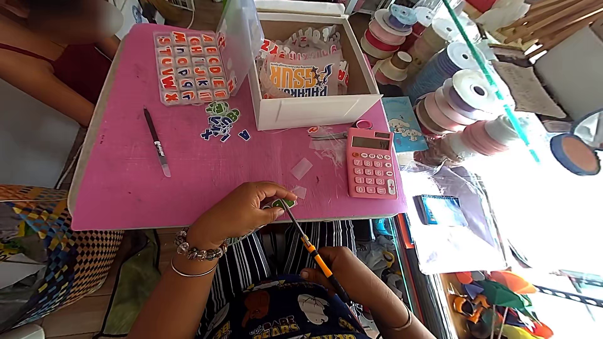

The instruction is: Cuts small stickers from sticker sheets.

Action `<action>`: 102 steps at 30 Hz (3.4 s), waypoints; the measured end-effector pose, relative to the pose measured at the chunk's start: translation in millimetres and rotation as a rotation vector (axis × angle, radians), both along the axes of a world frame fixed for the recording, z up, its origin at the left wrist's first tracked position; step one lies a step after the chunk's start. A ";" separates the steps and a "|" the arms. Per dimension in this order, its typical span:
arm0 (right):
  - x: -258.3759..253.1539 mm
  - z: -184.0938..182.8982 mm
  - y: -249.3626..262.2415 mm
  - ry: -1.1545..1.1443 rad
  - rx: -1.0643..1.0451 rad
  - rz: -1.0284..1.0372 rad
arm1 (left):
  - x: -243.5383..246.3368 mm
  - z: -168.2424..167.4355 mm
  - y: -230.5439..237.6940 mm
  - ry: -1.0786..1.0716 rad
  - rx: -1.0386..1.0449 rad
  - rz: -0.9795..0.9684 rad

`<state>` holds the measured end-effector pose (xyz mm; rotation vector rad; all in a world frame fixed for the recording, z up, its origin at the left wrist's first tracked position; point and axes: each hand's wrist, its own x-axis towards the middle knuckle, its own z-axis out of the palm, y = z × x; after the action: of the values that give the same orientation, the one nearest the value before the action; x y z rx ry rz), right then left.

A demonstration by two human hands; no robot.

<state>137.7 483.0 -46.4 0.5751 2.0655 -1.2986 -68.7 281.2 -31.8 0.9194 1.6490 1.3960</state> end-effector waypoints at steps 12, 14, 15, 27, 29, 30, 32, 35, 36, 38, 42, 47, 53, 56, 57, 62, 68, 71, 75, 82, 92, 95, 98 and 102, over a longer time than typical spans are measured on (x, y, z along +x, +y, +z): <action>-2.7 1.8 -3.4 -0.020 -0.005 -0.025 | -0.5 -0.7 0.4 0.012 -0.015 -0.010; -1.3 1.4 -1.6 -0.023 -0.009 -0.019 | -0.3 -0.8 0.5 0.002 -0.010 -0.005; 0.7 1.1 -0.1 -0.023 -0.015 -0.017 | -0.6 -0.8 0.2 -0.004 -0.003 -0.002; 27.0 2.4 10.7 0.144 -0.144 -0.219 | 12.5 3.6 6.6 0.039 0.140 0.219; 26.4 2.4 9.3 0.154 -0.146 -0.212 | 11.1 6.3 2.6 0.060 0.164 0.272; 26.7 1.3 8.9 0.153 -0.148 -0.204 | 8.7 7.6 -1.1 0.080 0.160 0.304; 27.1 -2.2 7.6 0.147 -0.141 -0.188 | 0.5 11.2 -11.0 0.146 0.104 0.371; 26.0 -5.3 3.6 0.135 -0.135 -0.174 | -19.6 20.8 -23.7 0.318 -0.085 0.482; 25.1 -5.1 2.4 0.125 -0.126 -0.165 | -27.4 23.8 -25.4 0.384 -0.152 0.508; 23.4 -3.0 0.0 0.114 -0.099 -0.143 | -41.9 29.6 -26.9 0.454 -0.257 0.516; 21.6 1.5 -3.8 0.101 -0.061 -0.106 | -57.5 36.1 -23.1 0.557 -0.353 0.496; 26.8 3.7 -2.4 0.110 -0.060 -0.112 | -65.4 36.7 -28.1 0.687 -0.400 0.492; 28.8 0.1 -0.2 0.087 -0.047 -0.108 | -65.7 39.6 -45.9 0.554 -0.454 0.585; 25.4 0.7 -1.6 0.078 -0.052 -0.110 | -60.9 43.4 -51.7 0.516 -0.376 0.690; 23.7 0.3 -2.4 0.075 -0.055 -0.109 | -56.2 44.7 -51.0 0.499 -0.307 0.700; 16.6 -7.3 -3.4 0.060 -0.088 -0.059 | -18.0 33.0 -25.4 0.257 0.026 0.499; 15.7 -6.9 4.3 0.026 -0.069 0.034 | -14.0 10.6 -4.8 0.024 -0.012 -0.012; 17.6 -6.4 6.5 0.020 -0.071 0.044 | -16.9 5.1 -0.5 0.000 -0.030 -0.155; 12.9 -5.1 3.6 -0.005 -0.055 0.055 | -15.6 5.2 1.7 -0.025 -0.058 -0.143; 3.3 -4.7 -0.4 -0.002 -0.101 0.021 | -13.2 6.2 1.5 -0.039 -0.089 -0.113; 2.5 -1.9 -0.4 -0.025 -0.101 0.000 | -13.1 5.8 3.2 0.012 -0.122 -0.120; 2.4 -1.3 -0.6 -0.025 -0.094 -0.002 | -12.8 6.2 4.0 0.009 -0.130 -0.114; 2.2 -1.1 -0.5 -0.019 -0.079 0.004 | -12.2 7.4 5.4 0.011 -0.146 -0.113; 2.1 -1.1 -0.6 -0.022 -0.077 0.006 | -12.1 6.4 5.4 0.011 -0.137 -0.117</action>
<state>139.8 482.5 -47.4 0.5463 1.9887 -1.3561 -80.8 286.6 -25.4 0.9297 1.6503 1.1862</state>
